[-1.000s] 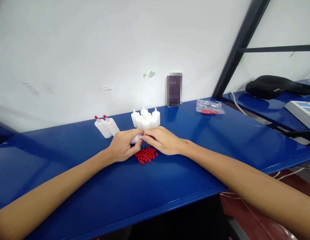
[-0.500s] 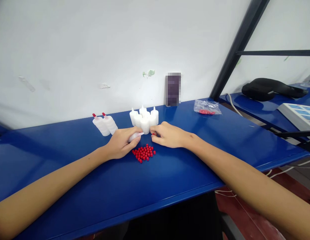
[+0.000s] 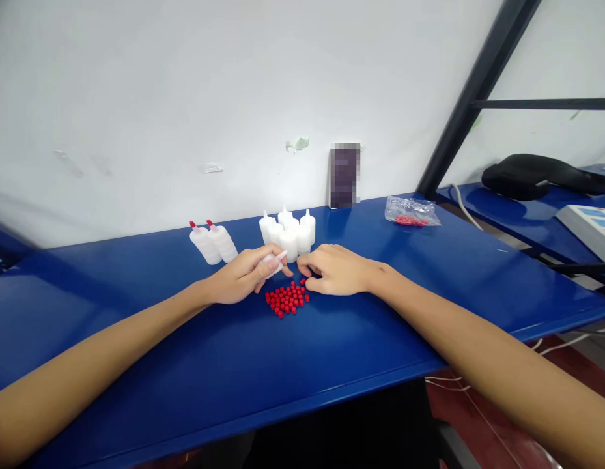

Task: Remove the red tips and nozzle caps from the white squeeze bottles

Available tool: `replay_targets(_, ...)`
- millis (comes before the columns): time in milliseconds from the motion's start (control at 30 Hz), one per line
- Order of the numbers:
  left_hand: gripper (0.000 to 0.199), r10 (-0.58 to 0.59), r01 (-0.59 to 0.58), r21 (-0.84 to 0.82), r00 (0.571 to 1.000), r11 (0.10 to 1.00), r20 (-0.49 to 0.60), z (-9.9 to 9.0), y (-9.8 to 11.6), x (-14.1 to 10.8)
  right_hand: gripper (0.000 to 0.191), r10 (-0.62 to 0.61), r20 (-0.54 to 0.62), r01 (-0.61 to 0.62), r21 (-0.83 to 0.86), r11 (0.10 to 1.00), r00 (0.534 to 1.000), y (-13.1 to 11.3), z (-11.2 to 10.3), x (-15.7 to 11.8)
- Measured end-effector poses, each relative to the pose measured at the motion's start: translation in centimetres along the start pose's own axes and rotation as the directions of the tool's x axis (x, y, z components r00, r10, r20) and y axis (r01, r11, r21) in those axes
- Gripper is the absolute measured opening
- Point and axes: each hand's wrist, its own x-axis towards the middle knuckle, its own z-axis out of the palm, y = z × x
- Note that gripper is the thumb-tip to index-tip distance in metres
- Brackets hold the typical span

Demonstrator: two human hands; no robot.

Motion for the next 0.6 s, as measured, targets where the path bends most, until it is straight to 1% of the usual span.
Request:
replay_targets(67, 0.04, 0.025, -0.027, 0.035, 0.999, 0.999, 0.048, -0.18, 0.16, 0.08, 0.004, 0.0, 0.004, 0.0, 0.026, 1.0, 1.0, -0.03, -0.02, 0.01)
replay_targets(133, 0.041, 0.033, -0.037, 0.055, 0.997, 0.998, 0.07, -0.25, 0.27, 0.14, 0.002, -0.008, 0.001, 0.008, 0.057, 0.998, 1.0, -0.04, 0.04, 0.04)
replay_targets(333, 0.042, 0.042, -0.045, 0.028, 0.993, 0.999, 0.11, -0.55, 0.24, 0.18, 0.009, -0.058, -0.037, 0.063, 0.166, 0.984, 0.998, -0.1, 0.27, 0.09)
replay_targets(467, 0.043, 0.023, -0.025, 0.01, 0.992, 1.0, 0.121, -0.7, 0.07, 0.14, 0.014, -0.064, -0.005, 0.063, 0.275, 0.959, 0.998, -0.21, -0.16, 0.07)
replay_targets(600, 0.041, -0.007, 0.012, -0.04, 0.993, 0.999, 0.121, -0.62, 0.04, 0.12, 0.02, -0.053, 0.017, 0.047, 0.277, 0.96, 0.998, -0.28, -0.65, -0.01)
